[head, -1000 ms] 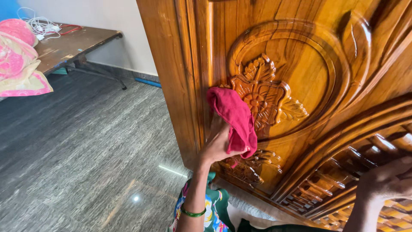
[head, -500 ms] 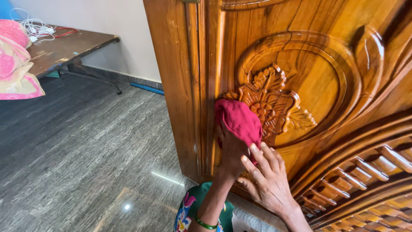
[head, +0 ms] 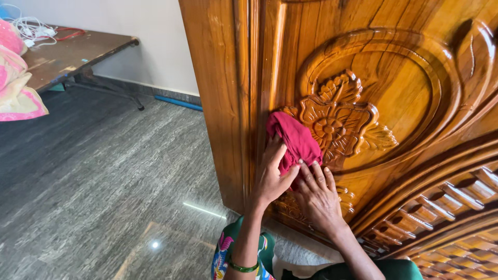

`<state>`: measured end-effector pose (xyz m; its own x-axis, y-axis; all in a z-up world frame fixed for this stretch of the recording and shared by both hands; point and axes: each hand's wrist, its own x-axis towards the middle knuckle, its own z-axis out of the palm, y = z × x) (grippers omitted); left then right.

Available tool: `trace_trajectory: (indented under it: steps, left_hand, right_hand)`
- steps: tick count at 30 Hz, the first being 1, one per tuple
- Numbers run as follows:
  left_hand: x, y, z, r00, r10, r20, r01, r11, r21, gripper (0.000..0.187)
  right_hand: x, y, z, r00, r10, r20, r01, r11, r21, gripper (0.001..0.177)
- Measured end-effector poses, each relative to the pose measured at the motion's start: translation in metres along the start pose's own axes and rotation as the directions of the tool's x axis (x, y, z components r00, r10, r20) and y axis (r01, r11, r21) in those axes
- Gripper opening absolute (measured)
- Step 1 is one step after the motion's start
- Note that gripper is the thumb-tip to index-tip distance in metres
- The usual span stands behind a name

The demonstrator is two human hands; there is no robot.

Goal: The person wipes a large, ornately carved wooden door with a red cloth. They systematically clean the surface, focusing on the intricate carvings and flat panels.

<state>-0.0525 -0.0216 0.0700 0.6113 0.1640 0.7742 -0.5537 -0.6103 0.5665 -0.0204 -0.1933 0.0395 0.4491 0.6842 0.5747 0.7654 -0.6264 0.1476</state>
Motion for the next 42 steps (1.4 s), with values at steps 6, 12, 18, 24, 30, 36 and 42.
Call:
trace_trajectory:
  steps: [6,12,18,24,30,36,42]
  left_hand:
    - [-0.012,0.002,0.068,0.929,0.047,-0.367,-0.063,0.997,-0.032,0.100]
    - [-0.008,-0.024,0.114,0.897,-0.020,-0.441,0.168,0.939,0.300,0.082]
    - [0.018,-0.037,0.113,0.835,0.114,-0.538,0.143,0.900,0.412,0.061]
    - [0.110,0.030,0.089,0.758,0.236,-0.609,0.059,0.904,0.423,0.051]
    - [0.211,0.123,0.088,0.766,0.472,-0.436,-0.196,0.818,0.540,0.057]
    - [0.253,0.148,0.081,0.766,0.536,-0.354,-0.246,0.754,0.609,0.064]
    - [0.255,0.108,0.025,0.744,0.448,-0.496,-0.095,0.805,0.585,0.064]
  right_hand:
    - [-0.011,0.007,0.012,0.996,-0.087,0.005,0.087,0.996,-0.017,0.060]
    - [-0.030,0.032,-0.009,0.955,-0.250,0.158,0.218,0.956,0.195,0.024]
    - [-0.070,0.098,-0.047,0.835,-0.134,-0.534,0.219,0.971,0.099,0.016]
    - [-0.139,0.165,-0.069,0.780,0.214,-0.588,-0.377,0.911,-0.170,0.038]
    - [-0.170,0.186,-0.049,0.842,0.269,-0.467,-0.414,0.878,-0.240,0.044]
    - [-0.168,0.185,-0.047,0.821,0.269,-0.504,-0.412,0.889,-0.198,0.044]
    - [-0.169,0.188,-0.031,0.802,0.287,-0.524,-0.441,0.875,-0.197,0.043]
